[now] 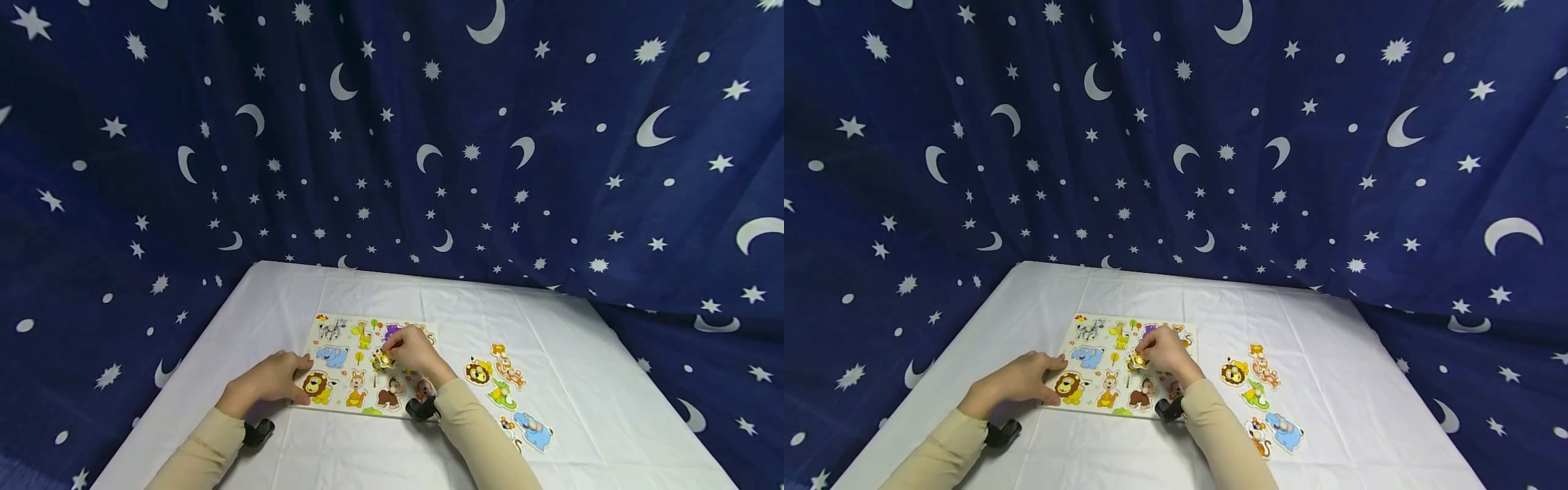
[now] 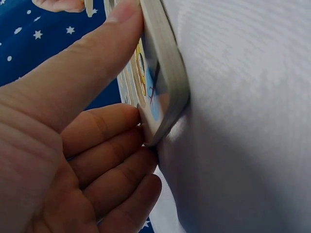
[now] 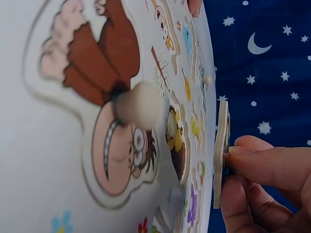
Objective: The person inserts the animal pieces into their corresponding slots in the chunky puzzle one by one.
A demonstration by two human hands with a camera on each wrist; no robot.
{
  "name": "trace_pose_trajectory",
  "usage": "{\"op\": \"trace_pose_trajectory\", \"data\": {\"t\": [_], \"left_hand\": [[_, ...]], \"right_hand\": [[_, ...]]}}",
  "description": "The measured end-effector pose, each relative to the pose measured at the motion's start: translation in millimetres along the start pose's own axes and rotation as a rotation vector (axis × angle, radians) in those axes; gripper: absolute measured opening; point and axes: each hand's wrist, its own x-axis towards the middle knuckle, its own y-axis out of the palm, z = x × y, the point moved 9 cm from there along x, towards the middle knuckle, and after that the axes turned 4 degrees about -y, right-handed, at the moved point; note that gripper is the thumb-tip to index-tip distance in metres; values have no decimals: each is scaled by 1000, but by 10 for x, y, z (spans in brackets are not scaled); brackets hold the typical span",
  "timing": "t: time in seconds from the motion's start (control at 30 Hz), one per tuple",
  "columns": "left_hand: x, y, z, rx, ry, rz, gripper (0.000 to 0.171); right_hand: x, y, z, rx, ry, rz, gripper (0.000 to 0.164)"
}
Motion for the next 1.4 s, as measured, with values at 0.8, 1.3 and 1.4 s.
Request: {"op": "trace_pose_trajectory", "data": {"t": [0.8, 1.3, 1.4], "left_hand": [[0, -9, -19, 8, -23, 3, 70], [-28, -6, -22, 19, -9, 2, 70], [-25, -20, -18, 19, -16, -2, 70]], "right_hand": [[100, 144, -58, -20, 7, 18, 11], [150, 193, -142, -26, 63, 19, 13], [167, 207, -132, -35, 50, 19, 13]]}}
